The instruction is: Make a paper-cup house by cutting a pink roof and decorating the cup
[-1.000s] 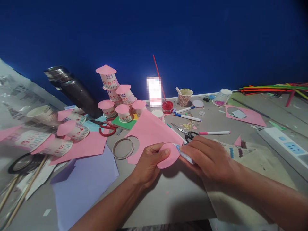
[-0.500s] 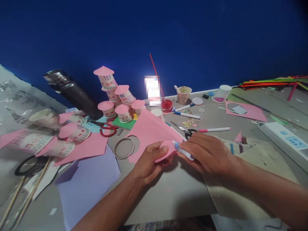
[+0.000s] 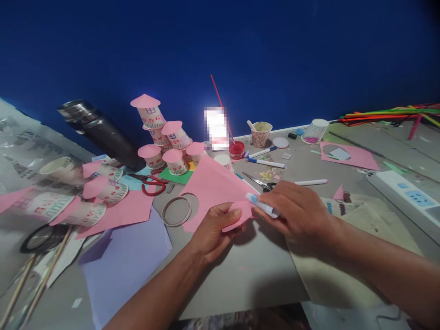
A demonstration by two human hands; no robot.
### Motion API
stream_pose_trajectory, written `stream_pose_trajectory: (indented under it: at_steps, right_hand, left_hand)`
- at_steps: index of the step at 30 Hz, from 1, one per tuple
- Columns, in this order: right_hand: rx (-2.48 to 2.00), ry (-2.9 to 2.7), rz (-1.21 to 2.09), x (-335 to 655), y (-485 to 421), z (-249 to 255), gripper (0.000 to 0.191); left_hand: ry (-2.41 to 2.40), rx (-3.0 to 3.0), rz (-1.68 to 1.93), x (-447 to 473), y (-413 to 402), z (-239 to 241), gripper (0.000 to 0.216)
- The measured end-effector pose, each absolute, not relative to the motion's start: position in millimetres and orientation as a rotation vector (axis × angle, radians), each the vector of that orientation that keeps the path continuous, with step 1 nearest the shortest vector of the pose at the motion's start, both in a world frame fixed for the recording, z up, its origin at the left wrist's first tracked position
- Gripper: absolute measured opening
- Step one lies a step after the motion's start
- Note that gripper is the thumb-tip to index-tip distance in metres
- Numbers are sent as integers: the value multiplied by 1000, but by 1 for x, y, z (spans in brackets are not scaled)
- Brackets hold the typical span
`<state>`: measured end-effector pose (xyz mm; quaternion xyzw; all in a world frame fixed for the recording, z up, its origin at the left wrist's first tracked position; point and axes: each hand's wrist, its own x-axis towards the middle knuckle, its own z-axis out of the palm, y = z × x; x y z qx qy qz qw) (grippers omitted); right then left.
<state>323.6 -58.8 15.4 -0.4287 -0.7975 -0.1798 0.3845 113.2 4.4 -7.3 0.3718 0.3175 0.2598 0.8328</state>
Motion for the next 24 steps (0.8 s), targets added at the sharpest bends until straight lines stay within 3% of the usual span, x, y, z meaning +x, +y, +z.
stream_pose_trajectory:
  at_steps: [3,7,12,20,24]
  right_hand:
    - [-1215,-1821,-209,331,-52,20,6]
    - [-1416,-1457,437,342,-45,26,10]
    - [-1307,-1114,1099,349,-35,20,16]
    - [-1462,-1550,1155,329,-46,26,10]
    - [-1456,-1706,1000,321,-51,25,7]
  left_hand:
    - [668,788,576,112,5,-6,36]
    - [715,785,631,111,7,-6,35]
    - [795,912,712,111,7,-7,34]
    - [947,1265,709,111,2,1,19]
    - [967,1374,694,113,-1,4,16]
